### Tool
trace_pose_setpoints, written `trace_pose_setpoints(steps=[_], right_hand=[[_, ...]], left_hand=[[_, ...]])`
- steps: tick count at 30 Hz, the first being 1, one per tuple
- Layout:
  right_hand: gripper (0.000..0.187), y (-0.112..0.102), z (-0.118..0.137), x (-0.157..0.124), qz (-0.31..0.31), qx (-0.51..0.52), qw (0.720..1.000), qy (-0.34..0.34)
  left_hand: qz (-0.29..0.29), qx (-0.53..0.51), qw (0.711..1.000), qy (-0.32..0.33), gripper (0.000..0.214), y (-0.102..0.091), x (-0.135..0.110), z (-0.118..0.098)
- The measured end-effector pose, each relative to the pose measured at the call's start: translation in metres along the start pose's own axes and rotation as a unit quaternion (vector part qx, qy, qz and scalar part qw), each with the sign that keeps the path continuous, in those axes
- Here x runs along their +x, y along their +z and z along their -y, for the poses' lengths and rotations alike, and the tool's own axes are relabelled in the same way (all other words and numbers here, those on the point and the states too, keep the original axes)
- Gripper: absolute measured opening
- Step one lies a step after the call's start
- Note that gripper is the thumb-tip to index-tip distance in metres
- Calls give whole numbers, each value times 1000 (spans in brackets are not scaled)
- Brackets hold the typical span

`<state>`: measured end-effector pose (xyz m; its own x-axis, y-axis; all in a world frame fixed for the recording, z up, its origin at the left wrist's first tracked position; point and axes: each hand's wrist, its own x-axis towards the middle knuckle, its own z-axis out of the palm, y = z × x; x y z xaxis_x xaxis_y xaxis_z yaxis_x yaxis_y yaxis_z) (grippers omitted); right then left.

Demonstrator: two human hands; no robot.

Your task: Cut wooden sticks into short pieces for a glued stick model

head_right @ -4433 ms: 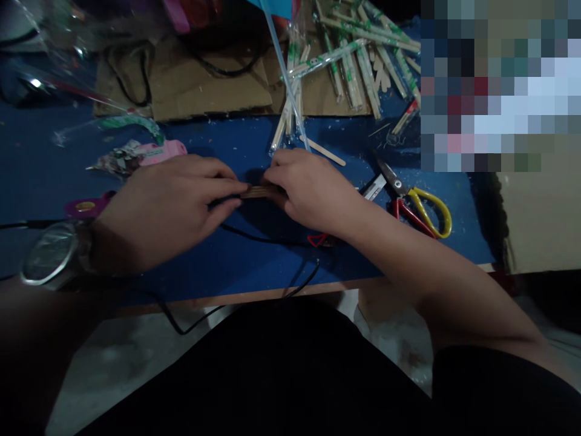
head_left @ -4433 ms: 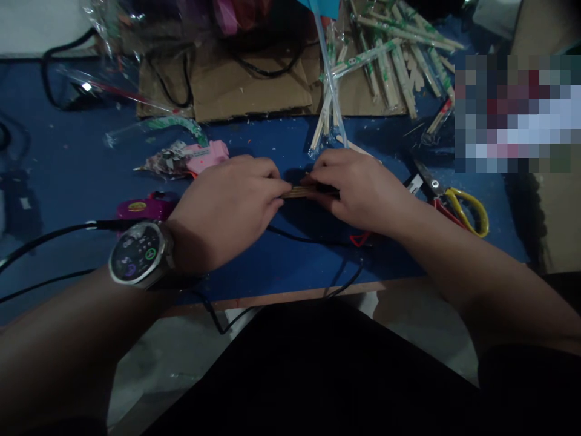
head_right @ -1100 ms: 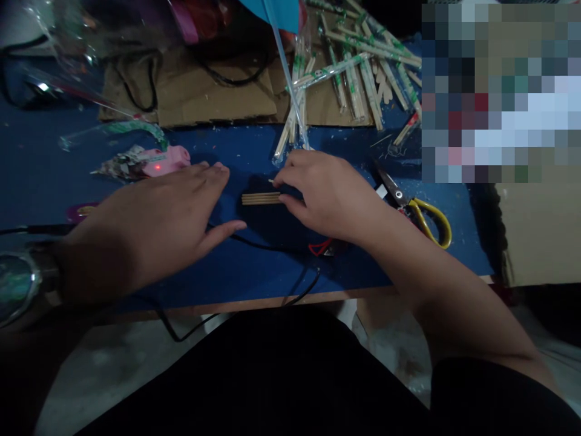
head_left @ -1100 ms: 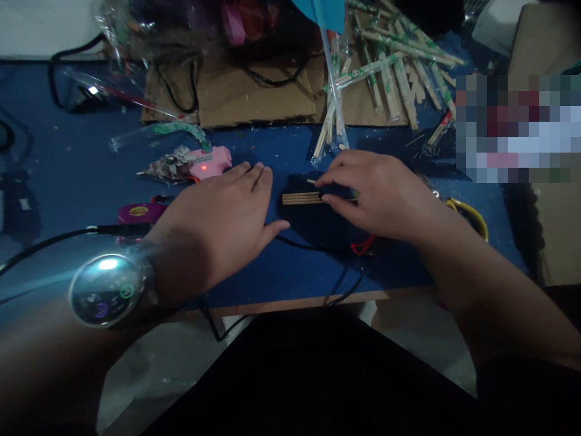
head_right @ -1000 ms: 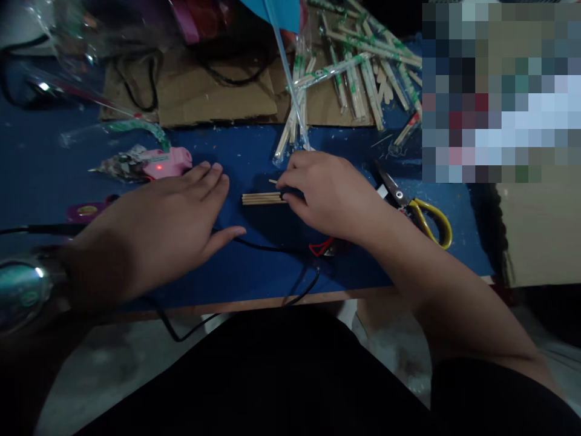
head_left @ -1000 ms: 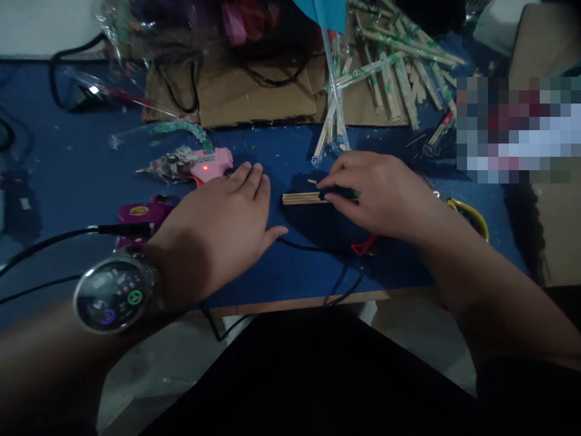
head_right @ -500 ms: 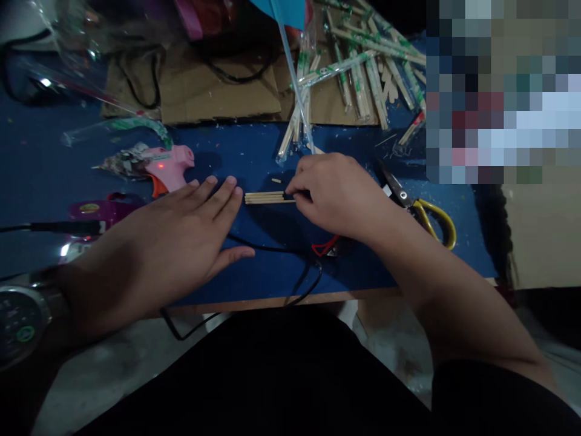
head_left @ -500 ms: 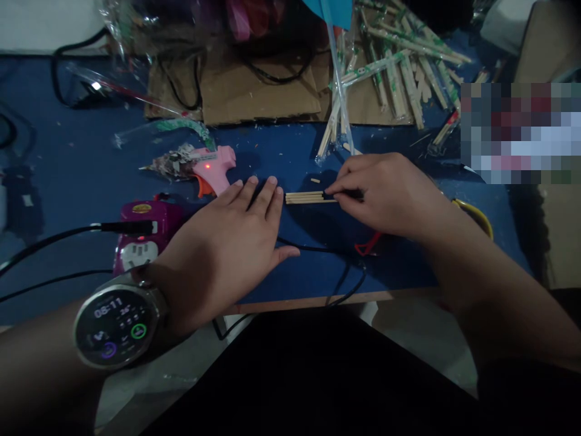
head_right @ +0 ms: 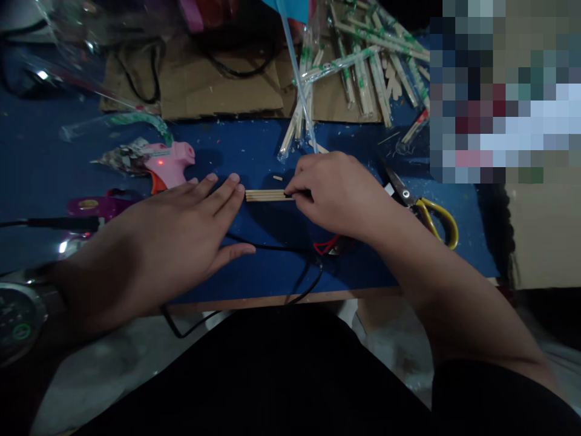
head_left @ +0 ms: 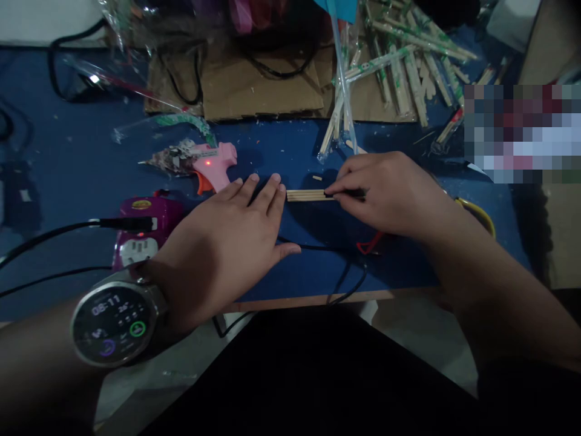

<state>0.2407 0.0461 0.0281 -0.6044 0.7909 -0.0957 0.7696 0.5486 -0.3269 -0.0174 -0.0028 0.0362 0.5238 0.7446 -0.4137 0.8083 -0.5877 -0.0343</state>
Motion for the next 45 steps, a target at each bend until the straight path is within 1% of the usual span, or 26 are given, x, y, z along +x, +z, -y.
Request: trace_pose_setpoints(steps=[7,13,18,22,27,34,38,42,45], right_hand=[[35,1,-2,-1,-2,-8,1000,-10],[35,1,-1,0,0,-7,1000,-3],[34,-1,0,0,5,-4,1000,-4],[32,-3,2,-2,3,-6,1000,-6],[33,-3,3,-1,6,5,1000,-3],[32,-2,1,-1,0,2,1000,-1],[31,-1,2,0,1,3,1000,2],[32,-1,2,0,-3,3,1000,-4],[33,-1,1,0,-5,2,1000,-9]], left_hand=[[-31,-16,999,10,90,7,-1,3],[-31,-4,999,15,92,10,-2,5],[-38,-3,999,19,89,10,-2,7],[-55,-23,998,22,86,14,-3,10],[-75,-12,997,30,85,20,-6,13],[-70,0,997,37,88,19,-4,15],[-61,-10,998,31,86,18,-4,15],[-72,-4,997,33,85,19,-5,15],[-66,-18,997,31,86,19,-4,14]])
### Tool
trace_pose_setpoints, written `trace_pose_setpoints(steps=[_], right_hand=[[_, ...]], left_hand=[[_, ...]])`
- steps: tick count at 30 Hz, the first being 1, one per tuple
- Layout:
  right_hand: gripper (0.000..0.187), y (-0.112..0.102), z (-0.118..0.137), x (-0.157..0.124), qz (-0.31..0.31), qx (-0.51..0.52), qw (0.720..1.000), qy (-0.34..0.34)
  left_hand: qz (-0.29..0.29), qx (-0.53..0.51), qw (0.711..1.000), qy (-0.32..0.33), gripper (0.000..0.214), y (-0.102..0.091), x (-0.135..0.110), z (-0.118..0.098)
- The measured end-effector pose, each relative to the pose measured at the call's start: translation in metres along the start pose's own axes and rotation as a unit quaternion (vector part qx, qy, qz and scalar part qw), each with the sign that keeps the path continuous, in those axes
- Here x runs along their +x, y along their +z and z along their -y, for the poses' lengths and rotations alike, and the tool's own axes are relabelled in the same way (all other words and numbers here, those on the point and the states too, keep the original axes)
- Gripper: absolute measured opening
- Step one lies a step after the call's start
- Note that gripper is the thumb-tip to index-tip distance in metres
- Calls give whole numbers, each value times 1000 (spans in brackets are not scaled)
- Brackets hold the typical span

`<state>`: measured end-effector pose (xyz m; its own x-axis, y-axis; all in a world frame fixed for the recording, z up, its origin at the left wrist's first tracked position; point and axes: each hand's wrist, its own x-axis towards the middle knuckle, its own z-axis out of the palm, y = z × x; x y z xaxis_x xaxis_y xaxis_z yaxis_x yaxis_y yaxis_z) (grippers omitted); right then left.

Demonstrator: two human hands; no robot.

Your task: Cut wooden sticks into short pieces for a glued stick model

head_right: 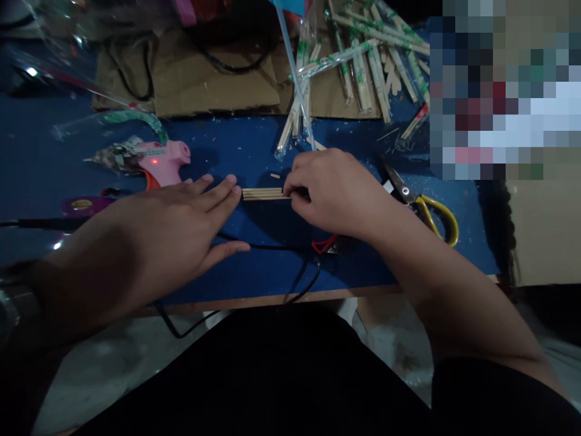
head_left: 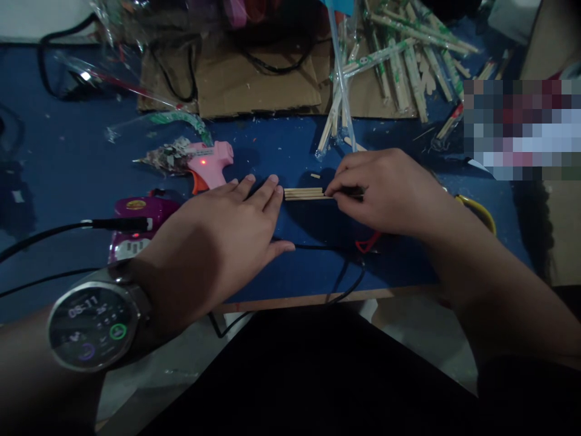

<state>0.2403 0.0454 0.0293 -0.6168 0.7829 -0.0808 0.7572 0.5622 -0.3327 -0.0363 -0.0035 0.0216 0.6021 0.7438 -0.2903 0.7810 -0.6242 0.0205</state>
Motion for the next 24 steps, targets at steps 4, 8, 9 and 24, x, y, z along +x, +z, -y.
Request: trace_pose_setpoints(steps=[4,8,9,24], right_hand=[[33,1,-1,0,-1,-3,1000,-1],[33,1,1,1,4,0,1000,3],[33,0,2,1,5,2,1000,6],[33,3,0,0,2,-3,1000,2]], left_hand=[[17,-22,1000,-11,85,-2,3,0],[16,-1,1000,-5,87,-4,4,0],[15,7,1000,-4,86,-4,4,0],[44,12,999,-18,90,-12,6,-8]])
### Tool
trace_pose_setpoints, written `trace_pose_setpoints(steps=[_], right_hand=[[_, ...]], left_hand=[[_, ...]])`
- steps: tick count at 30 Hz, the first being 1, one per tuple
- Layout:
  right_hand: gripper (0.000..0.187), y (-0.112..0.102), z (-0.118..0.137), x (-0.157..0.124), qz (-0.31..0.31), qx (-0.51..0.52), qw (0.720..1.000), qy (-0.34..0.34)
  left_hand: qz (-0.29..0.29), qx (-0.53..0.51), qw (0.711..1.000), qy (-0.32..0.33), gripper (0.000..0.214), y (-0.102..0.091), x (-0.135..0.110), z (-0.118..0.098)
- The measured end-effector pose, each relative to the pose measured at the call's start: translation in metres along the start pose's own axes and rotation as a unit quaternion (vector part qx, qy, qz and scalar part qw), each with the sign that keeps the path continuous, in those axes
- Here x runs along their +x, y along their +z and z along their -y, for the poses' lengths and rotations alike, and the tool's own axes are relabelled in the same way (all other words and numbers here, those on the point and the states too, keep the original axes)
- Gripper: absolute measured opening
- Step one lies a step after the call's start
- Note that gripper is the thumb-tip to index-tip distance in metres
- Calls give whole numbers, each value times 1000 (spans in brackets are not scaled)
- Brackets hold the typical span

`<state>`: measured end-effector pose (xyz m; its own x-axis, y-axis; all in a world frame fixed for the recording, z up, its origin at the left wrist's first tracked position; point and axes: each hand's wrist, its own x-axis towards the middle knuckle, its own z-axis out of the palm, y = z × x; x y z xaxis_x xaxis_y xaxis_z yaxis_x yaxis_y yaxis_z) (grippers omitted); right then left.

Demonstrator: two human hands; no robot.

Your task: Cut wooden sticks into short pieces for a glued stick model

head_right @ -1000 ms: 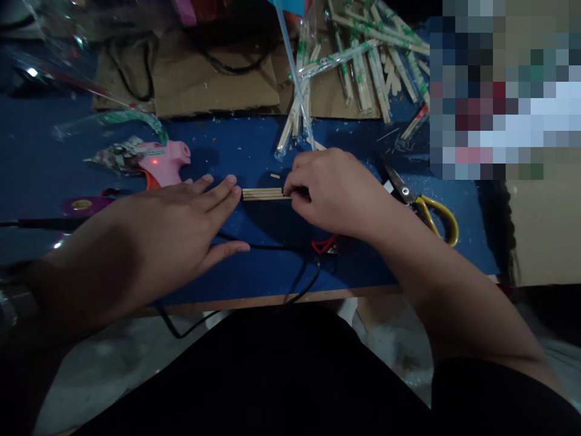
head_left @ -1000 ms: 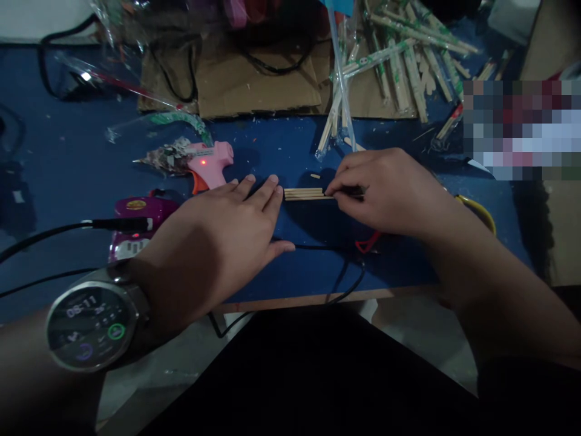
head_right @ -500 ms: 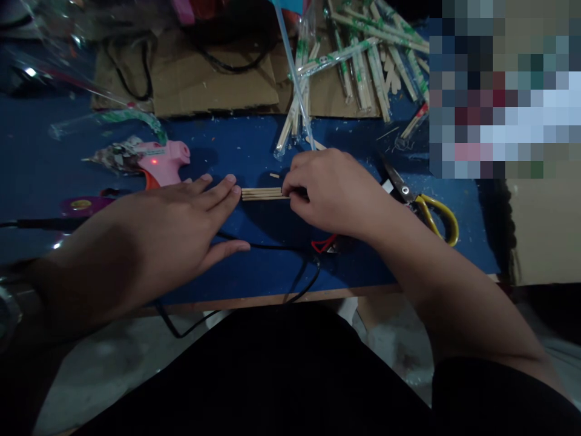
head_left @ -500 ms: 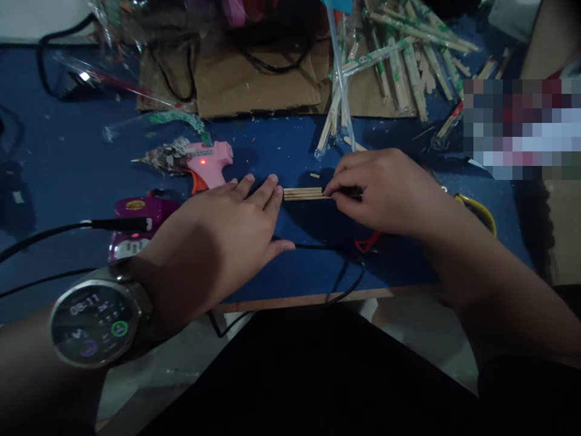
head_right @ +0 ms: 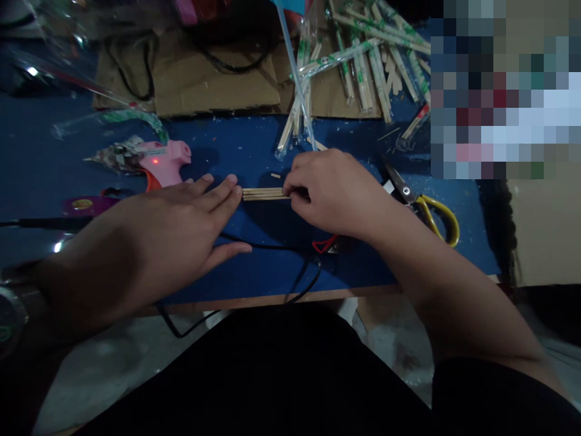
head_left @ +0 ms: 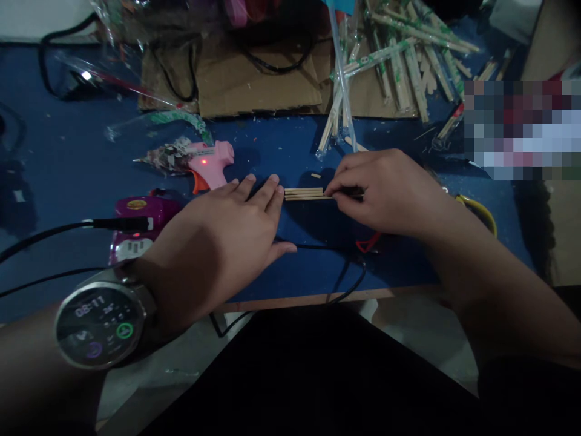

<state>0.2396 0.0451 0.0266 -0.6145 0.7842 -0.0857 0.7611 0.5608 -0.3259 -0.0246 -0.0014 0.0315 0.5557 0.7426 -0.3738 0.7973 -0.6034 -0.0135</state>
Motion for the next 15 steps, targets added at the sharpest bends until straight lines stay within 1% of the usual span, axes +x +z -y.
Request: trace_pose_setpoints(steps=[7,15], right_hand=[[33,-1,1,0,0,2,1000,-6],[33,-2,2,1,6,3,1000,6]], left_hand=[[5,9,1000,2,94,-6,1,-12],[14,9,1000,-5,94,-9,2,-14]])
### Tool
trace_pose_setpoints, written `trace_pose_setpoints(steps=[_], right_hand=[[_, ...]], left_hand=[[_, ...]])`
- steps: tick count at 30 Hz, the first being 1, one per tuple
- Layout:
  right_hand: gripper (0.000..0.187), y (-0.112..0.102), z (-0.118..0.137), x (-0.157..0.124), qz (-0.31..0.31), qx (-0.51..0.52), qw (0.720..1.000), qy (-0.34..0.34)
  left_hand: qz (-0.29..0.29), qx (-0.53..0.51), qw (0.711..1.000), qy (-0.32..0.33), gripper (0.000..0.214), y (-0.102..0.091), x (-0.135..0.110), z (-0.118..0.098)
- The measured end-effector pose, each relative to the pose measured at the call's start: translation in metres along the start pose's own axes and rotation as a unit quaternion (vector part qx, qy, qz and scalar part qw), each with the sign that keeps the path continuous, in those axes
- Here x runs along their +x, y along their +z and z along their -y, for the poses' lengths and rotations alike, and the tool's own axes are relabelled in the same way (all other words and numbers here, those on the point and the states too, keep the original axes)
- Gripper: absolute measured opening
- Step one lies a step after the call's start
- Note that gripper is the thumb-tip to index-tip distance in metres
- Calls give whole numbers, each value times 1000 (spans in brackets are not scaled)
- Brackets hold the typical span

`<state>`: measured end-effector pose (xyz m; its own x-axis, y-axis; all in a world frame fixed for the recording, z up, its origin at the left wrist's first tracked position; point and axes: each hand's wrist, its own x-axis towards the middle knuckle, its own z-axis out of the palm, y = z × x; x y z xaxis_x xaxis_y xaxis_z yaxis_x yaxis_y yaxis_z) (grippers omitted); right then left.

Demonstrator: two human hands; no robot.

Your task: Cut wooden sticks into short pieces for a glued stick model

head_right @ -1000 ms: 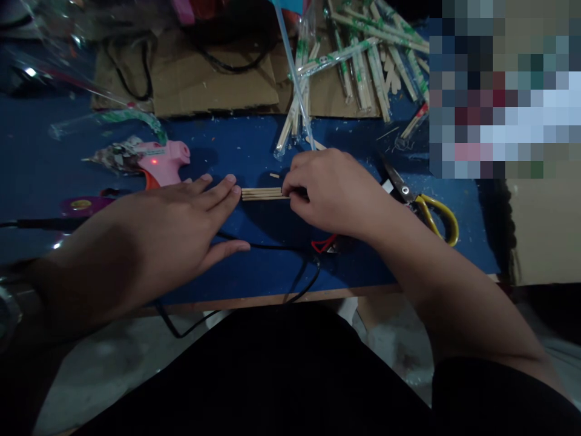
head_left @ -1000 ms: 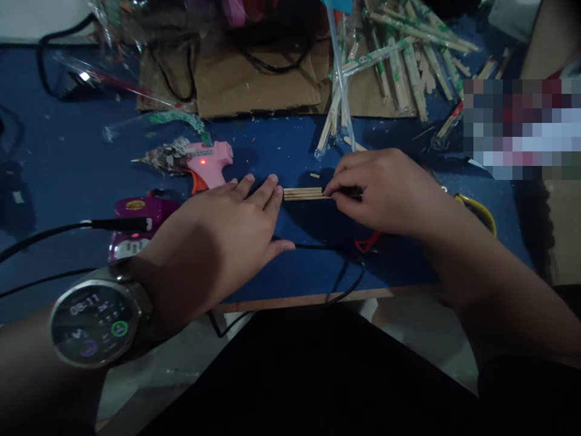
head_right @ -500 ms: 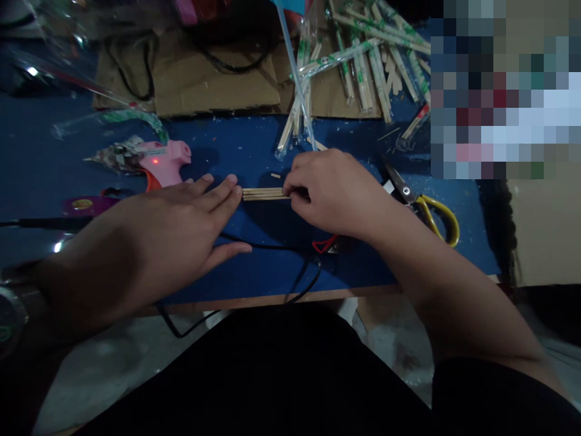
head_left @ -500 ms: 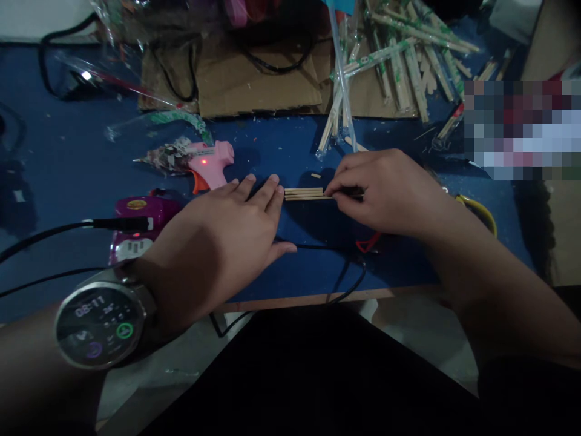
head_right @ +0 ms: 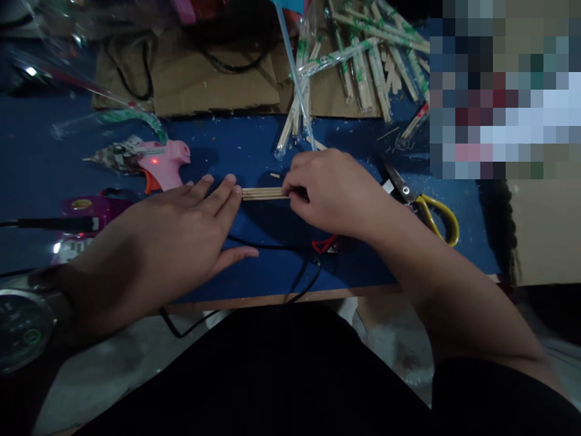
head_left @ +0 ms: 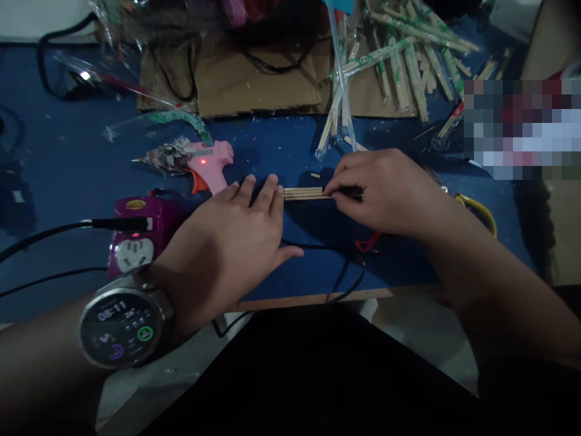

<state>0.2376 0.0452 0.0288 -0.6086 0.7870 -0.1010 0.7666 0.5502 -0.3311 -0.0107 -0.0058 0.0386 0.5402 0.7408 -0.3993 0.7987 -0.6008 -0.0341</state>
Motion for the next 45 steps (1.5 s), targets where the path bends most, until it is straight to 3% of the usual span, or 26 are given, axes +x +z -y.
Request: trace_pose_setpoints(steps=[10,24,37,45], right_hand=[[33,1,-1,-1,-3,7,1000,-5],[32,0,-1,0,6,4,1000,1],[33,1,-3,0,-2,3,1000,-9],[32,-1,-1,0,8,-4,1000,9]], left_hand=[[-15,7,1000,1,91,3,0,1],[6,47,999,-4,94,-1,0,-2],[-13,-21,1000,-12,87,2,0,1],[-12,0,1000,-6,90,6,1,4]])
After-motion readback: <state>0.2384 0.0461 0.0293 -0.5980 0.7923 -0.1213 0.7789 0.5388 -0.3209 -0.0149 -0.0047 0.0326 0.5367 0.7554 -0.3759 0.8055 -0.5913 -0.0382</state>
